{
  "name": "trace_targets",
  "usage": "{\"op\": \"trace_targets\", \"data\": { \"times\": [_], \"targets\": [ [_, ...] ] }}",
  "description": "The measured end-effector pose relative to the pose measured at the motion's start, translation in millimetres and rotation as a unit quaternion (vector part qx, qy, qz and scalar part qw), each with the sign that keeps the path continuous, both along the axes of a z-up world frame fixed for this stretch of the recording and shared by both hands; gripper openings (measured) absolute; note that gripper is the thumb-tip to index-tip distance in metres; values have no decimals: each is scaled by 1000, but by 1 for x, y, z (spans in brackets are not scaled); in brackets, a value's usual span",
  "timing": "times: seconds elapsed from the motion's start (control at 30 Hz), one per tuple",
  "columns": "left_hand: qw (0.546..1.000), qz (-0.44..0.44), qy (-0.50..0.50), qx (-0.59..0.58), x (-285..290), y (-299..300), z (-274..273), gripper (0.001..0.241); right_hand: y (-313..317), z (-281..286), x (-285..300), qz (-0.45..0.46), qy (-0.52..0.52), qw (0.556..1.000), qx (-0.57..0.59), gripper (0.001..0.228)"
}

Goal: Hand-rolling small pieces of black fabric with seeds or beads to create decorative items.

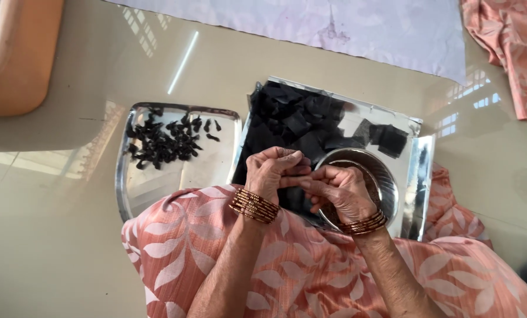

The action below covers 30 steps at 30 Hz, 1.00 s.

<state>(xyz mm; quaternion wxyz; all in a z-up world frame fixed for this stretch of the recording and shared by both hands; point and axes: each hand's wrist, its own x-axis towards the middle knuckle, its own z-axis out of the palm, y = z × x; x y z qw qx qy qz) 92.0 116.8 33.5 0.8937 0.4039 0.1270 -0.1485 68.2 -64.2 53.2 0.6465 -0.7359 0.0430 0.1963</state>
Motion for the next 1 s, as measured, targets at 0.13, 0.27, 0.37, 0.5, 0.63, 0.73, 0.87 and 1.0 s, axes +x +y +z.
{"op": "trace_targets", "data": {
  "times": [0.13,0.27,0.37,0.5,0.63,0.73,0.87,1.0],
  "targets": [
    [998,53,9,-10,0,5,-8,13,-24,-67,1,-14,-49,999,7,22],
    [995,34,-34,-86,0,-5,-11,6,-74,-87,8,56,-325,746,-578,28],
    [994,-16,-14,-107,-4,-21,-6,3,-97,-106,9,186,-268,751,-574,29],
    [992,-35,29,-122,-5,-41,-16,14,-111,-137,-2,243,-338,673,-612,8],
    [988,-72,67,-116,-7,-66,-48,12,-110,-110,-5,229,-306,669,-638,11],
    [989,-91,68,-90,-6,-91,-72,13,-126,-104,-8,115,-204,835,-499,3],
    [991,-95,88,-30,-9,-107,-91,18,-135,-25,-3,23,-224,955,-193,12],
    [988,-128,77,-43,-15,-118,-88,23,-111,8,6,126,-232,935,-235,7]
  ]
}}
